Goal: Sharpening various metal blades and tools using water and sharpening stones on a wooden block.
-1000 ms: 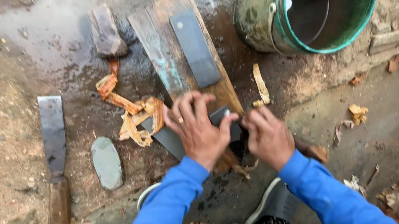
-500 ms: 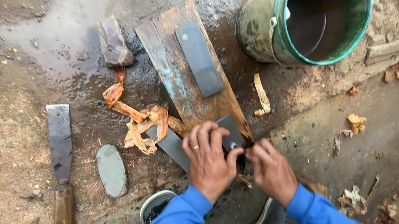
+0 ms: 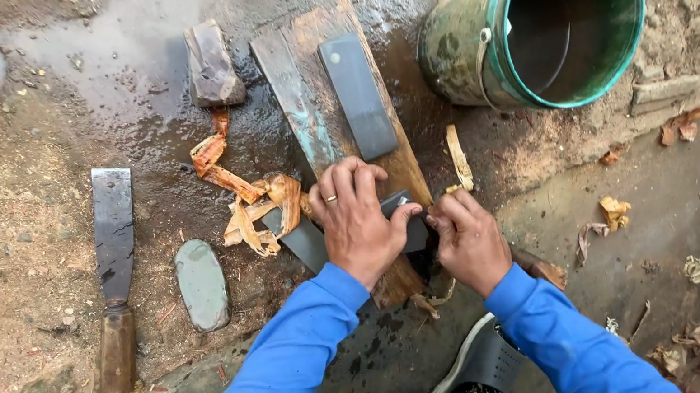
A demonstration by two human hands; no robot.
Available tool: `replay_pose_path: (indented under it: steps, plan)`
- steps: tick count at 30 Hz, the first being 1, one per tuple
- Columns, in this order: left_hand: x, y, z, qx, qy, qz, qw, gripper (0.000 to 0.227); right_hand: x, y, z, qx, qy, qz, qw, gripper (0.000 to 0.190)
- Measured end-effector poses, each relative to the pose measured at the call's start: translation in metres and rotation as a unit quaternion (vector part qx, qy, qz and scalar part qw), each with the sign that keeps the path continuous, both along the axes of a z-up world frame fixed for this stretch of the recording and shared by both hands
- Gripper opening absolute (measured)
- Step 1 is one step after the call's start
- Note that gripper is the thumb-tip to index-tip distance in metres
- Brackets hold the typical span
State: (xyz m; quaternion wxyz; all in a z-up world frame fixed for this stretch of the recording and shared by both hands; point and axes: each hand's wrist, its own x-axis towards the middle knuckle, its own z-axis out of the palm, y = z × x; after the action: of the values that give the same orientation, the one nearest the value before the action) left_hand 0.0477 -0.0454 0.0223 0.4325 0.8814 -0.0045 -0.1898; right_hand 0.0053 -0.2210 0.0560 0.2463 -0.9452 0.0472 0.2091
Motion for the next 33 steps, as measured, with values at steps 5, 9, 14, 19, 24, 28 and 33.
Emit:
replay_pose_path:
  steps: [5,9,14,19,24,28,33]
  plan:
    - [-0.016,-0.003,-0.008,-0.01,-0.086,-0.03,0.996,0.058,-0.025,-0.006,-0.006,0.016,-0.034,0.009,0.999,0.006]
    - [0.002,-0.001,-0.006,-0.014,-0.088,-0.02,0.996,0.058,-0.001,-0.003,-0.008,0.003,-0.039,-0.002,0.999,0.004]
    - [-0.026,-0.001,-0.008,-0.002,-0.139,-0.032,0.99,0.054,-0.029,-0.007,-0.01,0.036,-0.086,0.03,0.995,0.004]
    - [0.004,-0.006,-0.023,0.008,-0.146,-0.019,0.989,0.051,0.007,0.001,-0.012,0.019,-0.059,-0.012,0.998,0.003]
    - [0.032,0.02,0.004,-0.041,-0.244,0.113,0.962,0.048,0.025,-0.004,0.004,0.174,-0.001,-0.124,0.977,0.016]
    - [0.003,0.043,0.004,-0.126,-0.206,0.174,0.955,0.036,-0.01,-0.002,0.019,0.199,0.188,-0.166,0.947,0.023]
    - [-0.026,0.047,-0.016,-0.127,-0.179,0.099,0.97,0.023,-0.004,0.035,0.052,0.031,0.05,-0.029,0.998,0.039]
